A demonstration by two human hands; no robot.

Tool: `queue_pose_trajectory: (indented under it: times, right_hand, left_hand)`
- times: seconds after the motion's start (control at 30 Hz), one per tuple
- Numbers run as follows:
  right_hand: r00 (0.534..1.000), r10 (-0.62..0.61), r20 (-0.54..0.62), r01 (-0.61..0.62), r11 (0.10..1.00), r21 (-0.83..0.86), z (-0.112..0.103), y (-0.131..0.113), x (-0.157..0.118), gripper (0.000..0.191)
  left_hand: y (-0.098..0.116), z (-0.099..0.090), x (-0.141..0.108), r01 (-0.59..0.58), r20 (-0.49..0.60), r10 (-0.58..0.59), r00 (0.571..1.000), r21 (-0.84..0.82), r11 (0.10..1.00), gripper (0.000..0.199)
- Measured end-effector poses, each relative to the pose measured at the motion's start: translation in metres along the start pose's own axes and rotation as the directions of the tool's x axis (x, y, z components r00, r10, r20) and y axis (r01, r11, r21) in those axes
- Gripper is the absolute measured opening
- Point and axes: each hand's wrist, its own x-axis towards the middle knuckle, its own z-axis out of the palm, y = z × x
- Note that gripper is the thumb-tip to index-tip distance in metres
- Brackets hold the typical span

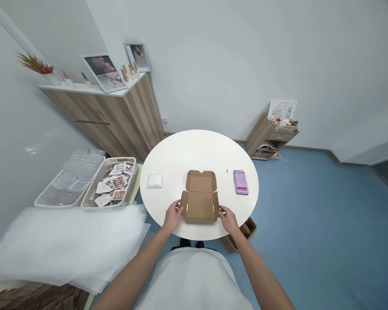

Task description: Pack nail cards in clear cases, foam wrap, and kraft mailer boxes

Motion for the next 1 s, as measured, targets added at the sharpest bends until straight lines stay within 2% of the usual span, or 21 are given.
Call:
queue_pose_trajectory:
  times: [0.1,0.17,0.27,0.33,0.4,0.47,0.6,0.77,0.87,1.0]
  right_hand:
    - [0.999,0.009,-0.035,-0.012,0.998,-0.068,0.006,0.001,0.007,0.038]
    - [0.998,0.027,-0.057,-0.032,0.995,-0.095,0.011,0.004,0.008,0.040]
    - [0.990,0.027,-0.139,-0.046,0.990,-0.133,0.014,0.013,0.004,0.047]
    - [0.976,0.011,-0.217,-0.046,0.986,-0.157,0.012,0.022,0.002,0.052]
    - [0.960,0.014,-0.280,-0.067,0.981,-0.181,0.006,0.029,0.005,0.054]
    - [0.949,0.048,-0.310,-0.115,0.973,-0.202,-0.004,0.030,0.014,0.055]
    - [0.960,0.128,-0.250,-0.182,0.962,-0.203,-0.020,0.015,0.048,0.054]
    - [0.965,0.237,-0.114,-0.245,0.967,-0.066,-0.019,-0.010,0.098,0.056]
    - [0.955,0.291,-0.056,-0.290,0.957,0.021,-0.012,-0.014,0.124,0.056]
    - [0.958,0.285,-0.031,-0.286,0.958,-0.029,-0.002,-0.010,0.147,0.046]
  left_hand:
    - [-0.006,0.002,0.015,-0.016,0.012,0.015,1.000,0.027,1.000,0.037]
    - [-0.011,0.005,0.019,-0.020,-0.016,0.021,1.000,0.064,0.998,0.042]
    - [-0.017,0.007,0.013,-0.073,-0.098,0.092,0.991,0.183,0.980,0.057]
    - [-0.018,0.007,0.002,-0.127,-0.114,0.164,0.980,0.280,0.952,0.065]
    - [-0.015,0.006,-0.008,-0.206,-0.063,0.243,0.968,0.351,0.913,0.067]
    - [-0.010,0.005,-0.014,-0.321,0.051,0.329,0.943,0.405,0.856,0.062]
    - [0.002,0.005,-0.011,-0.489,0.281,0.401,0.872,0.468,0.736,0.038]
    - [0.007,0.014,0.001,-0.538,0.413,0.351,0.840,0.548,0.641,0.018]
    - [0.007,0.022,0.003,-0.526,0.439,0.302,0.846,0.593,0.610,0.025]
    - [0.012,0.026,0.006,-0.483,0.400,0.277,0.874,0.649,0.588,0.051]
